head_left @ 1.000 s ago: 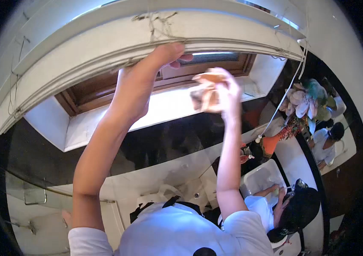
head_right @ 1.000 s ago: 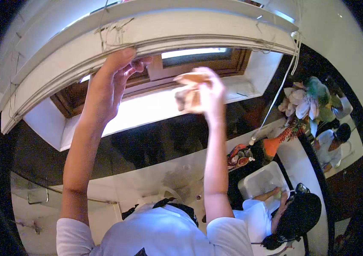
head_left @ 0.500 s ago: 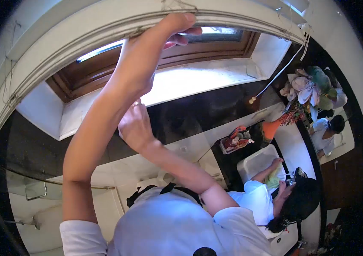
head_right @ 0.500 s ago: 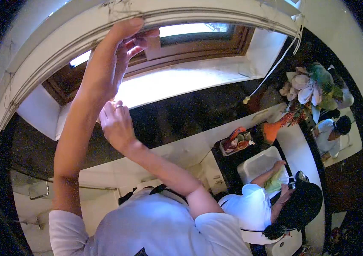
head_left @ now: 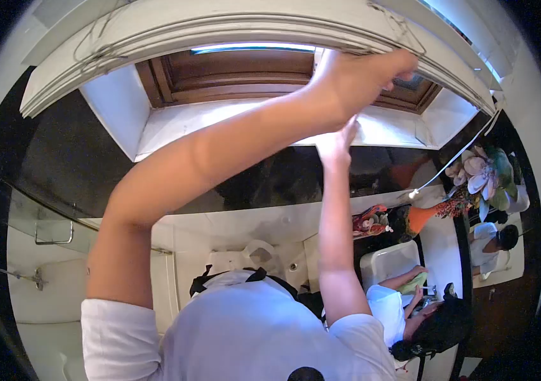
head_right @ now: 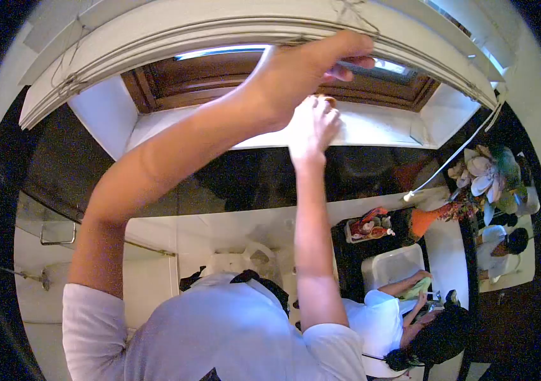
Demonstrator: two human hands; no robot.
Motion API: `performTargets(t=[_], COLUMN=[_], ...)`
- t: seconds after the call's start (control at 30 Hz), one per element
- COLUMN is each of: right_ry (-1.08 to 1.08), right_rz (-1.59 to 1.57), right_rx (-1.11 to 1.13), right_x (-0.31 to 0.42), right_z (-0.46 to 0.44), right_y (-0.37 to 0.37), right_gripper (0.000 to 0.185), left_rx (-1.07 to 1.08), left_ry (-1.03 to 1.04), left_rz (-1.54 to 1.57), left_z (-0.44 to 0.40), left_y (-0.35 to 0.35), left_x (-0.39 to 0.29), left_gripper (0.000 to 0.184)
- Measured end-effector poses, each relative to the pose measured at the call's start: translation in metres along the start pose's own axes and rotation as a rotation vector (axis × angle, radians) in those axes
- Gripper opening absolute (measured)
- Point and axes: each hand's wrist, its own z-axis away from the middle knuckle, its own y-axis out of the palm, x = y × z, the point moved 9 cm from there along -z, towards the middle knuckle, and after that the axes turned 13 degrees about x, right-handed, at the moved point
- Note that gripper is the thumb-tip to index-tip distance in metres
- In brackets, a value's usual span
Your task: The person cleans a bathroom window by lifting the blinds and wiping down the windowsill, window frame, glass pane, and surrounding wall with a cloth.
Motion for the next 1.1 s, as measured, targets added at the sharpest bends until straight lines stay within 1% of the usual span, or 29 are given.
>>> performTargets(t=[0.03, 0.07, 0.1, 0.13, 0.23, 0.3, 0.33, 0.37, 0.4, 0.43, 0.47, 0.53, 0.57, 0.63, 0.67, 0.7, 0.73, 0.77, 0.8, 0.83, 0.87, 0.9, 0.93, 0.97, 1.0, 1.03, 1.07, 1.1], right_ry=[-0.005, -0.232, -0.342, -0.459, -0.575, -0.608, -0.707, -0.718, -0.599, -0.430, -0.241, 0.049, -0.050, 0.249, 0.302, 0.355, 0.345, 0.251, 0.155, 0.069, -0.017, -0.123, -0.228, -0.308, -0.340, -0.357, -0.364, 0.011], right_rz=[0.002, -0.386, -0.578, -0.766, -0.720, -0.706, -1.132, -1.351, -1.468, -1.553, -1.597, -1.630, -1.577, -1.511, -1.295, -1.081, -0.831, -0.562, -0.363, -0.238, -0.173, -0.186, -0.210, -0.298, -0.493, -0.871, -1.252, -1.356], right_rx=[0.001, -0.037, -0.057, -0.065, 0.249, 0.348, 0.568, 0.713, 0.763, 0.767, 0.718, 0.487, 0.246, 0.169, 0.229, 0.284, 0.308, 0.269, 0.219, 0.163, 0.129, 0.126, 0.129, 0.140, 0.172, 0.223, 0.256, 0.272], right_x=[0.008, 0.036, 0.062, 0.087, 0.196, 0.210, 0.205, 0.192, 0.165, 0.128, 0.085, -0.006, -0.043, -0.152, -0.197, -0.227, -0.207, -0.161, -0.121, -0.084, -0.050, -0.020, 0.004, 0.017, 0.017, 0.002, -0.012, -0.051], right_z=[0.006, 0.015, 0.023, 0.031, 0.049, 0.049, 0.053, 0.053, 0.044, 0.034, 0.023, 0.003, -0.015, -0.030, -0.046, -0.056, -0.058, -0.062, -0.062, -0.057, -0.051, -0.040, -0.026, -0.017, -0.016, -0.024, -0.032, -0.040], right_y=[0.013, 0.009, 0.004, 0.001, 0.008, -0.007, -0.019, -0.023, -0.023, -0.022, -0.023, -0.029, -0.041, 0.009, 0.059, 0.095, 0.094, 0.077, 0.066, 0.057, 0.042, 0.029, 0.011, -0.001, -0.005, 0.003, 0.012, 0.026], right_gripper=[0.032, 0.033, 0.034, 0.035, 0.024, 0.023, 0.024, 0.022, 0.021, 0.021, 0.020, 0.019, 0.018, 0.020, 0.017, 0.017, 0.016, 0.016, 0.016, 0.016, 0.014, 0.014, 0.016, 0.019, 0.023, 0.022, 0.022, 0.017], left_rx=[-0.005, -0.037, -0.069, -0.084, -0.062, -0.037, -0.009, 0.001, 0.046, 0.089, 0.071, 0.082, 0.085, 0.083, 0.096, 0.112, 0.111, 0.127, 0.143, 0.160, 0.226, 0.240, 0.253, 0.265, 0.237, 0.246, 0.193, 0.138], left_ry=[0.002, 0.116, 0.231, 0.265, 0.323, 0.338, 0.350, 0.351, 0.342, 0.338, 0.260, 0.251, 0.228, 0.235, 0.235, 0.233, 0.186, 0.180, 0.182, 0.184, 0.189, 0.189, 0.210, 0.230, 0.268, 0.277, 0.141, 0.005], left_rz=[0.002, 0.127, 0.253, 0.284, 0.230, 0.197, 0.162, 0.163, 0.106, 0.051, -0.063, -0.052, -0.052, -0.066, -0.109, -0.154, -0.211, -0.209, -0.232, -0.253, -0.238, -0.232, -0.432, -0.631, -0.508, -0.511, -0.422, -0.332], left_z=[0.000, 0.000, 0.001, 0.001, 0.000, 0.002, 0.004, 0.004, 0.004, 0.005, 0.007, 0.012, 0.012, 0.012, 0.013, 0.011, 0.007, 0.007, 0.012, 0.015, 0.015, 0.016, 0.017, 0.018, 0.018, 0.017, 0.014, 0.011], left_y=[0.004, 0.006, 0.006, 0.005, 0.007, 0.005, 0.005, 0.001, -0.001, -0.001, -0.006, -0.010, -0.010, -0.010, -0.009, -0.007, -0.007, -0.005, -0.002, -0.001, 0.001, 0.000, 0.002, 0.006, 0.002, 0.002, -0.006, -0.015], left_x=[0.000, -0.005, -0.010, -0.010, -0.010, -0.017, -0.021, -0.023, -0.025, -0.028, -0.029, -0.036, -0.037, -0.040, -0.042, -0.044, -0.036, -0.036, -0.037, -0.037, -0.032, -0.035, -0.044, -0.048, -0.046, -0.048, -0.043, -0.035], left_gripper=[0.027, 0.021, 0.015, 0.012, 0.013, 0.012, 0.012, 0.012, 0.017, 0.022, 0.023, 0.023, 0.024, 0.024, 0.025, 0.025, 0.025, 0.025, 0.025, 0.025, 0.027, 0.027, 0.028, 0.029, 0.030, 0.030, 0.032, 0.036])
